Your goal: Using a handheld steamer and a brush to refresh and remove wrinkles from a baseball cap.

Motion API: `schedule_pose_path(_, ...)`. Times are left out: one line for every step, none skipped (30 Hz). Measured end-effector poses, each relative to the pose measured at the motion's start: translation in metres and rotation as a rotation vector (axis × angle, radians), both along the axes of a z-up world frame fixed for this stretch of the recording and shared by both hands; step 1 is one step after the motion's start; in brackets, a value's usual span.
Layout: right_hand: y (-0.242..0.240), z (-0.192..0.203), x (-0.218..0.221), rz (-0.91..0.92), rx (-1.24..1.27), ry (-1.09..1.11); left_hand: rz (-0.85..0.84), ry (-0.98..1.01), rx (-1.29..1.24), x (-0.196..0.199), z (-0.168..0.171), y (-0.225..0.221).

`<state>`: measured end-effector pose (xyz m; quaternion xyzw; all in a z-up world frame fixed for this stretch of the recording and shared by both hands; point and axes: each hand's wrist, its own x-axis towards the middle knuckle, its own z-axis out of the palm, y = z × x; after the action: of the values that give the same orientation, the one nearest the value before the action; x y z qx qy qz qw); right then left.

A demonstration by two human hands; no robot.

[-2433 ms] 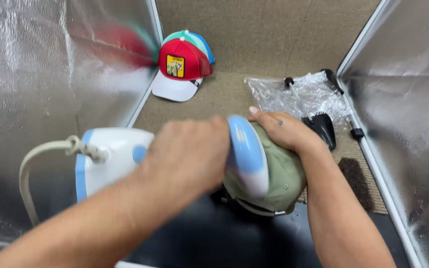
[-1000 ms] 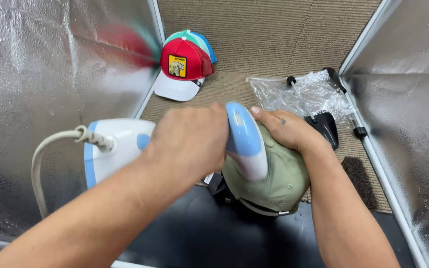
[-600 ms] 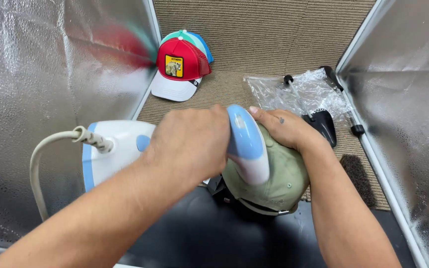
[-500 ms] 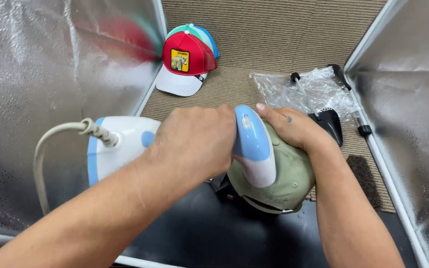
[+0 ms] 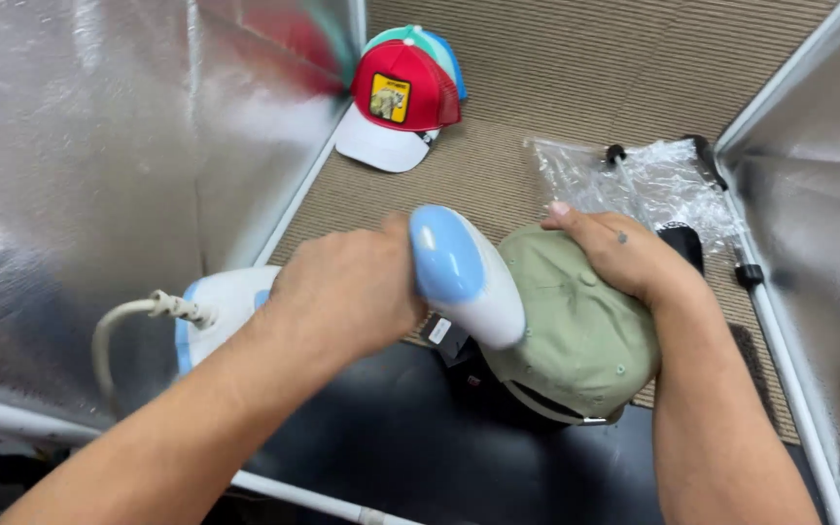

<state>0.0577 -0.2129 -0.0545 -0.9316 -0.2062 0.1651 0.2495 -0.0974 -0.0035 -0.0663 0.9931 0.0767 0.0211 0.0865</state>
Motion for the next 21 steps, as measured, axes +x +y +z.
schedule_pose_path(0.000,-0.004,0.004,0.009,0.001,-0.004,0.009,-0.004,0.001,-0.005,-0.010,0.002)
schedule_pose_path(0.000,-0.008,0.009,0.010,0.002,0.004,0.124,0.063,-0.150,-0.009,-0.018,0.005)
schedule_pose_path(-0.001,-0.010,0.015,0.000,0.008,0.006,0.228,0.125,-0.298,-0.009,-0.026,0.008)
schedule_pose_path(0.002,-0.004,0.014,-0.001,0.013,-0.002,0.226,0.116,-0.294,-0.014,-0.015,0.001)
schedule_pose_path(0.003,-0.002,0.010,-0.008,0.000,0.007,0.266,0.181,-0.509,-0.022,-0.007,-0.010)
schedule_pose_path(0.004,-0.001,0.006,-0.015,-0.013,0.017,0.303,0.245,-0.724,-0.029,0.000,-0.019)
schedule_pose_path(0.005,-0.002,0.006,-0.003,-0.025,0.023,0.316,0.249,-0.735,-0.034,-0.028,-0.022)
schedule_pose_path(0.007,-0.003,0.007,-0.067,-0.025,0.071,0.284,0.215,-1.089,-0.039,-0.056,-0.025)
schedule_pose_path(0.011,0.000,0.009,-0.130,-0.014,0.106,0.238,0.153,-1.430,-0.040,-0.081,-0.024)
schedule_pose_path(0.016,0.001,0.009,-0.117,-0.014,0.099,0.244,0.139,-1.432,-0.047,-0.085,-0.030)
schedule_pose_path(0.015,0.002,0.008,-0.130,-0.045,0.097,0.388,0.218,-1.545,-0.052,-0.088,-0.038)
schedule_pose_path(0.014,0.003,0.008,-0.143,-0.076,0.096,0.536,0.299,-1.652,-0.056,-0.091,-0.047)
schedule_pose_path(0.013,0.004,0.005,-0.147,-0.078,0.094,0.531,0.302,-1.654,-0.054,-0.096,-0.049)
schedule_pose_path(0.013,0.005,0.003,-0.156,-0.063,0.105,0.547,0.297,-1.703,-0.052,-0.101,-0.050)
schedule_pose_path(0.015,0.007,0.001,-0.159,-0.045,0.111,0.562,0.282,-1.753,-0.049,-0.105,-0.050)
schedule_pose_path(0.016,0.006,0.004,-0.157,-0.044,0.103,0.556,0.275,-1.755,-0.042,-0.105,-0.044)
schedule_pose_path(0.014,0.004,0.005,-0.148,-0.043,0.099,0.584,0.242,-1.740,-0.036,-0.107,-0.041)
schedule_pose_path(0.012,0.001,0.007,-0.139,-0.041,0.095,0.612,0.208,-1.724,-0.031,-0.108,-0.037)
schedule_pose_path(0.014,0.002,0.006,-0.135,-0.043,0.097,0.617,0.207,-1.726,-0.025,-0.103,-0.033)
schedule_pose_path(0.015,0.003,0.006,-0.159,-0.038,0.114,0.586,0.203,-1.702,-0.019,-0.097,-0.028)
schedule_pose_path(0.015,0.004,0.005,-0.191,-0.031,0.131,0.548,0.205,-1.676,-0.011,-0.092,-0.023)
